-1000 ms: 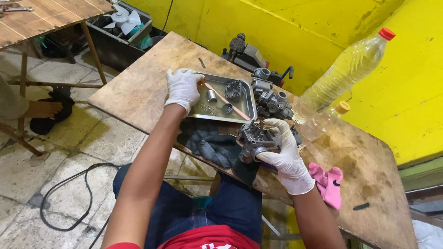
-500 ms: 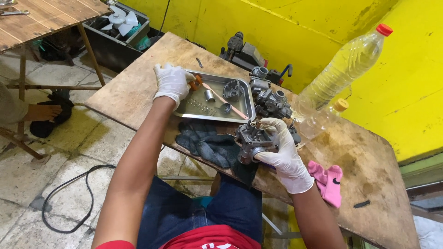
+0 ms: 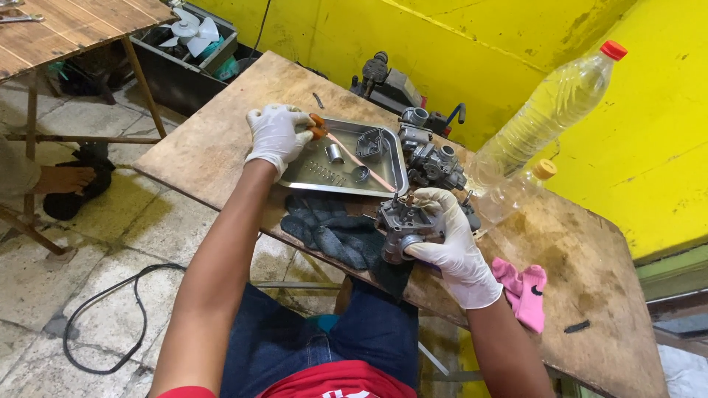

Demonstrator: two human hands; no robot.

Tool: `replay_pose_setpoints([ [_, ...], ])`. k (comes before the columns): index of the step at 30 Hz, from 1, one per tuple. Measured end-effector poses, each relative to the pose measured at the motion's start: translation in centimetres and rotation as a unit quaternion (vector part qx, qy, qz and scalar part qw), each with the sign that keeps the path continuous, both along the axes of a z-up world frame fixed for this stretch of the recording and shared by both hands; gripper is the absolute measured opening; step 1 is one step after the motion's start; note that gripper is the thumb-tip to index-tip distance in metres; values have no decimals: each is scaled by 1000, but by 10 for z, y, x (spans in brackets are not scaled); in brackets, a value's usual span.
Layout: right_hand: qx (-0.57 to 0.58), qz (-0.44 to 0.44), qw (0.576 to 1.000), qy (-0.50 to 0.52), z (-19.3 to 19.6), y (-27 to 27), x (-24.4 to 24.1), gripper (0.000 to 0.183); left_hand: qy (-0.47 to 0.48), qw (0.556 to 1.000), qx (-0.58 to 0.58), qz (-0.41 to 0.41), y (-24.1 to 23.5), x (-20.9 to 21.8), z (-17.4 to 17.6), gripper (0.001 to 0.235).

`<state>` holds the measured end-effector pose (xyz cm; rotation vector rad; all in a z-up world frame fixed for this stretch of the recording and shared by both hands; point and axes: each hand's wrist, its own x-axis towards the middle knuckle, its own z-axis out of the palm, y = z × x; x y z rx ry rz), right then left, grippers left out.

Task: Disassembling and cleaning motorcycle carburetor components using a screwdriver and a brush on a workbench.

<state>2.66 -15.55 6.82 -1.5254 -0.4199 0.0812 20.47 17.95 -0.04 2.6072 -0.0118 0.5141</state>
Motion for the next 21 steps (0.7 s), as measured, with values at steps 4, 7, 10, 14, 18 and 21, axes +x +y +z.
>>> replay_pose_setpoints([
  [4,-30,-8,999,-35,1,1,20,92,-47,993,-102,-31,-3,-39,34,13],
  [7,-69,-53,996,-19,22,20,32,90,-86,978,-185,-54,1,-58,47,15],
  [10,-90,-63,993,-42,42,52,58,80,-118,963,-231,-76,9,-60,48,17],
  [14,-132,-80,985,-71,38,94,112,72,-141,954,-257,-71,24,-57,39,17],
  [18,-278,-124,952,-40,23,133,164,66,-146,956,-252,-47,45,-65,42,17],
  [21,-332,-144,931,-44,3,153,194,65,-167,954,-245,-39,67,-41,18,17],
])
